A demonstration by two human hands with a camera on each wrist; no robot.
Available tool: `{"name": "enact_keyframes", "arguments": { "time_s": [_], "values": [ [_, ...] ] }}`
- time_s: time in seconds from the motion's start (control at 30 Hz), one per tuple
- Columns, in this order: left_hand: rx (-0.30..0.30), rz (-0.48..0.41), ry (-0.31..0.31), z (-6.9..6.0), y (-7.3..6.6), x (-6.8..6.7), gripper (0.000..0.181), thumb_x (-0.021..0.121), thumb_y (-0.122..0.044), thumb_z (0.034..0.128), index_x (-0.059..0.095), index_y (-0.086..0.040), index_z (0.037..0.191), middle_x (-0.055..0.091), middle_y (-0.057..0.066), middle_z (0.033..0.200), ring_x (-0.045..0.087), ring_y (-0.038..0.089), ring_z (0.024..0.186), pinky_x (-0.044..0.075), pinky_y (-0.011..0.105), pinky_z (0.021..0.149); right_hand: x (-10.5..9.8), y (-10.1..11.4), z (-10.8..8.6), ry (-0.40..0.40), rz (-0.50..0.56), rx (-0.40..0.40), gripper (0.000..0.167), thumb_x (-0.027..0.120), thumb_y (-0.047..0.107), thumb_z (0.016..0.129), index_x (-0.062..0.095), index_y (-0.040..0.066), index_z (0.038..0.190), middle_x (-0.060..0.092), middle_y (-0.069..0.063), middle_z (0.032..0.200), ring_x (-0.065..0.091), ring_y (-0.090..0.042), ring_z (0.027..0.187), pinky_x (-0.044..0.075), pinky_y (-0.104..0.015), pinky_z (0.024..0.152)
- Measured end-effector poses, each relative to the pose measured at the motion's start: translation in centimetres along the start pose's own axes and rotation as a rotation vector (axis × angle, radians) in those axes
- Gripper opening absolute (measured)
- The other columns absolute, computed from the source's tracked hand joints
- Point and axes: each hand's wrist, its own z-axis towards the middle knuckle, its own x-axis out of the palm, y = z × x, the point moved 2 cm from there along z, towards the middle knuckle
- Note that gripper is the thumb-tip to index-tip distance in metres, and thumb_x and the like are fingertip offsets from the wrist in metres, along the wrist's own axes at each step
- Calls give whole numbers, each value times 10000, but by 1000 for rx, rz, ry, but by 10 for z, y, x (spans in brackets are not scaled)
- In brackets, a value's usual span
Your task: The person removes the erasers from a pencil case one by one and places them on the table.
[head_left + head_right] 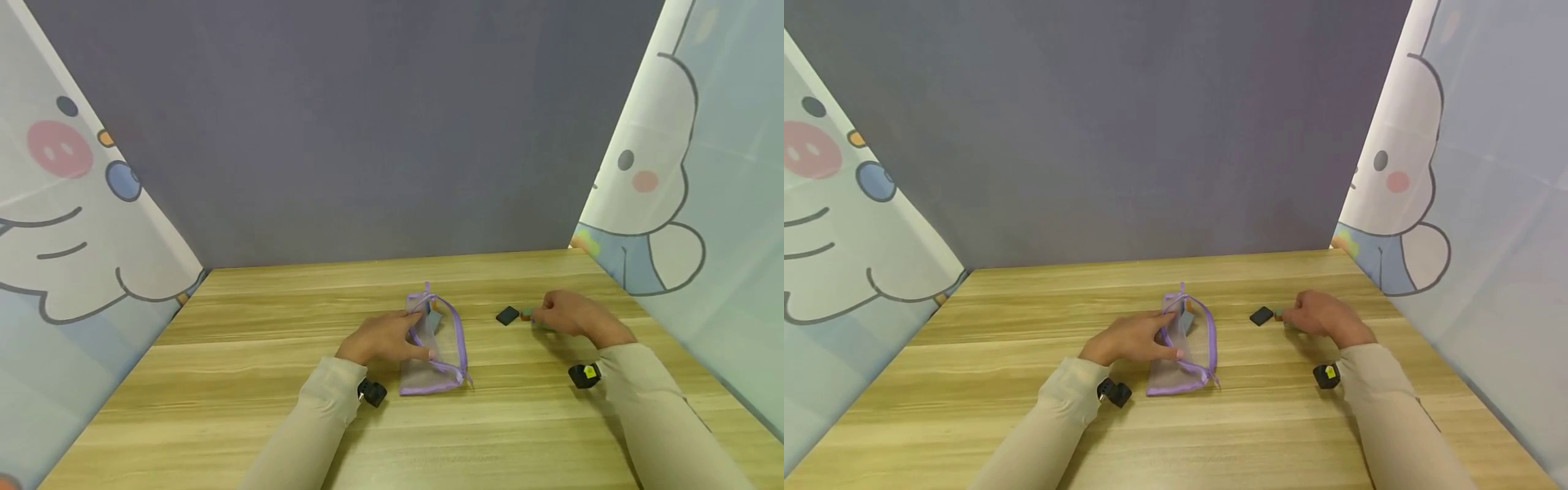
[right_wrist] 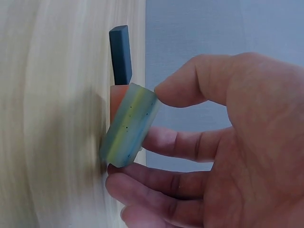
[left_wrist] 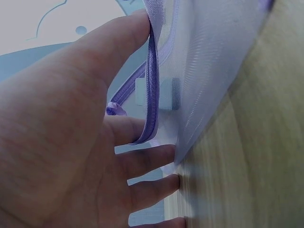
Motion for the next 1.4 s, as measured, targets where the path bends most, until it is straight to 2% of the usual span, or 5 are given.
{"name": "enact_keyframes", "arguments": {
  "time_s": [0.43, 0.7, 0.9, 1.13, 1.4],
  "values": [
    [-1, -12, 2, 0, -2, 0, 964, 601, -736, 843, 324, -195, 1590, 389, 55, 1574, 402, 240, 1412, 391, 469, 1078, -3, 0, -1, -1, -9, -29, 324, 505, 288, 978, 622, -14, 1000, 613, -109, 923, 509, -229, 735, 405, -359, 637],
    [-5, -20, -2, -1, -1, 0, 955, 609, -727, 846, 328, -196, 1588, 392, 49, 1574, 414, 244, 1403, 397, 467, 1073, -3, 4, 4, -115, -17, -22, 371, 467, 311, 993, 642, -15, 1023, 666, -232, 1070, 586, -294, 827, 478, -433, 724],
    [-9, -28, -8, -1, -2, 0, 958, 608, -732, 841, 336, -194, 1585, 403, 42, 1567, 428, 243, 1393, 407, 467, 1061, -5, 7, 4, -157, 11, -10, 364, 492, 288, 970, 665, -27, 1029, 678, -97, 893, 552, -234, 724, 447, -376, 649],
    [-12, -35, 2, -2, 0, 3, 953, 607, -727, 844, 329, -200, 1588, 416, 34, 1559, 436, 233, 1386, 418, 470, 1049, -4, 15, 2, -208, 4, -37, 297, 487, 262, 969, 682, 39, 944, 671, -102, 925, 552, -230, 735, 448, -378, 668],
    [-4, -40, -8, -1, 0, 1, 959, 608, -731, 840, 339, -187, 1583, 416, 37, 1558, 430, 240, 1392, 408, 475, 1060, 1, 27, 6, -180, 119, -79, 203, 500, 193, 937, 660, 81, 880, 674, -19, 859, 543, -161, 696, 425, -324, 622]
  ]
}}
